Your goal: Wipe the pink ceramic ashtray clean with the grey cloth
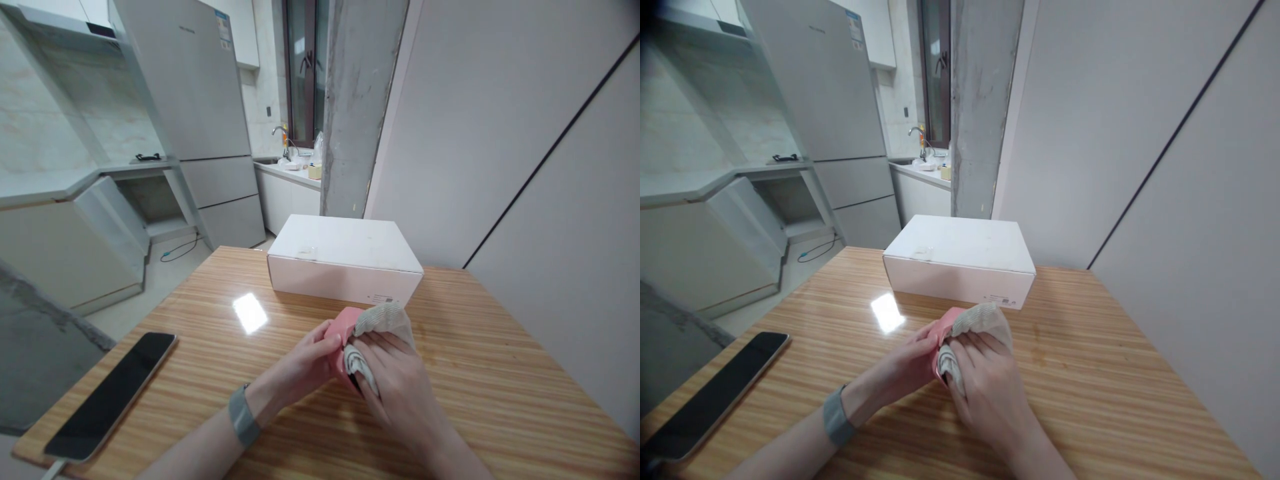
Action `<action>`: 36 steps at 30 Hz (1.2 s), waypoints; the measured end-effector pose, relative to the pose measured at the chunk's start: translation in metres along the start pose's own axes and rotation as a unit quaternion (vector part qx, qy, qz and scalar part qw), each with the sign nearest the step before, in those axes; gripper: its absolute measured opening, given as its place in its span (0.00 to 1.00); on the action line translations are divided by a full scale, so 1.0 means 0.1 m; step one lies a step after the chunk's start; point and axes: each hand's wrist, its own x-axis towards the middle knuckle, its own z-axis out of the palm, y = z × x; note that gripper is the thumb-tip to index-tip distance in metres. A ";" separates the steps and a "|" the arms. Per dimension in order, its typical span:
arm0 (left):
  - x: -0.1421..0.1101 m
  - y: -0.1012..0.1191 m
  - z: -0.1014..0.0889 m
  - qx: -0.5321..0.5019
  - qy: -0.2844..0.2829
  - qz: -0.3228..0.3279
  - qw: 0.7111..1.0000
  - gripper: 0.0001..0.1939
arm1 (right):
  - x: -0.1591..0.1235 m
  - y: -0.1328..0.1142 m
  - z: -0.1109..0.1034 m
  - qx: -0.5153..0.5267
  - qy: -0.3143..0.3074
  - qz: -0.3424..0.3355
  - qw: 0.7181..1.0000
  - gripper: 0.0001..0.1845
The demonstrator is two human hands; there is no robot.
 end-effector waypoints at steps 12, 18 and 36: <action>0.00 0.03 -0.03 0.116 0.099 -0.003 0.988 0.16 | -0.06 0.00 0.09 -0.001 -0.023 -0.075 0.997 0.17; 0.11 0.04 -0.05 0.033 0.124 0.064 0.990 0.20 | -0.09 0.09 0.04 0.134 0.009 0.058 0.989 0.21; 0.03 -0.02 0.05 -0.111 0.119 -0.082 0.983 0.25 | -0.01 0.16 0.05 0.652 0.017 0.512 0.559 0.24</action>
